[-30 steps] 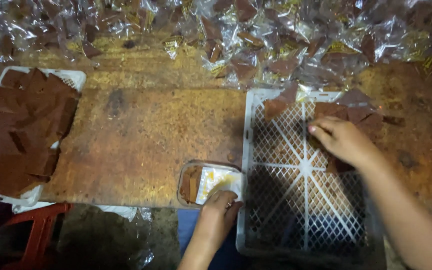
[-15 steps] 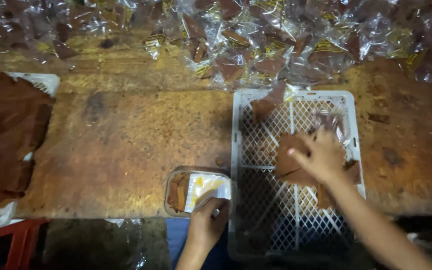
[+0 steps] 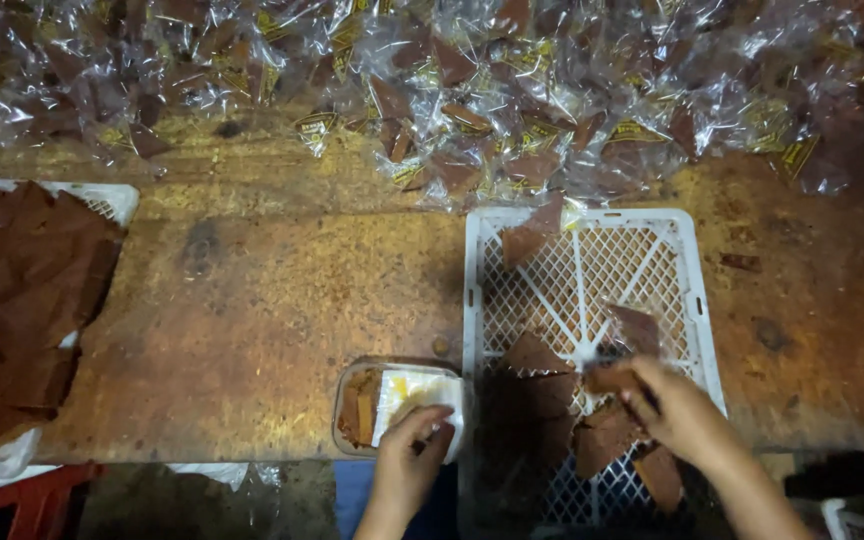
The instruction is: Packing flat brown food items into individual plastic bags at a production table.
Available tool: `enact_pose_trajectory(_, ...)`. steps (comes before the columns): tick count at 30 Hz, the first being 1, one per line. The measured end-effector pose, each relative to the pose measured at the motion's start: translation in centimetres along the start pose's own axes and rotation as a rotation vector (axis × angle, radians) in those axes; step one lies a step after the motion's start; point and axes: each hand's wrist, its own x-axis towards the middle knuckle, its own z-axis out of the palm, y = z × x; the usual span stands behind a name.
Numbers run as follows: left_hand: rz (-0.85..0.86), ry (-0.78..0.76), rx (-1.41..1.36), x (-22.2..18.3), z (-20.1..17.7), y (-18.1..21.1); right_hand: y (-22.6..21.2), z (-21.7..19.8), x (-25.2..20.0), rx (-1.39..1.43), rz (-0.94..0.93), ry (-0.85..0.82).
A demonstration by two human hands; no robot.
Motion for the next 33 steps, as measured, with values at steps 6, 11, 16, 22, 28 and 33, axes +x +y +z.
enact_pose_trajectory(6,0.391,-0.295,0.344,0.2,1.9,6.3,-7.8,2.5,-2.2,0.341,-0.286,0.518)
enact_pose_trajectory(11,0.422,-0.206,0.534,-0.1,3.0,11.1,-13.8,6.8,-1.9,0.31,-0.522,0.245)
enact_pose_trajectory(16,0.489,-0.485,0.246,-2.8,5.0,10.8,-9.9,6.1,0.7,0.506,-0.052,0.133)
enact_pose_trajectory(22,0.089,-0.367,-0.108,-0.6,2.2,7.2,-13.8,-4.5,0.9,0.416,0.13,-0.003)
enact_pose_trajectory(28,0.58,-0.132,0.667,0.4,0.6,1.5,-14.1,-1.9,4.2,0.591,0.009,0.193)
enact_pose_trajectory(33,0.446,-0.106,0.548,1.2,-0.2,0.8,-13.5,5.0,4.1,-0.061,0.245,-0.236)
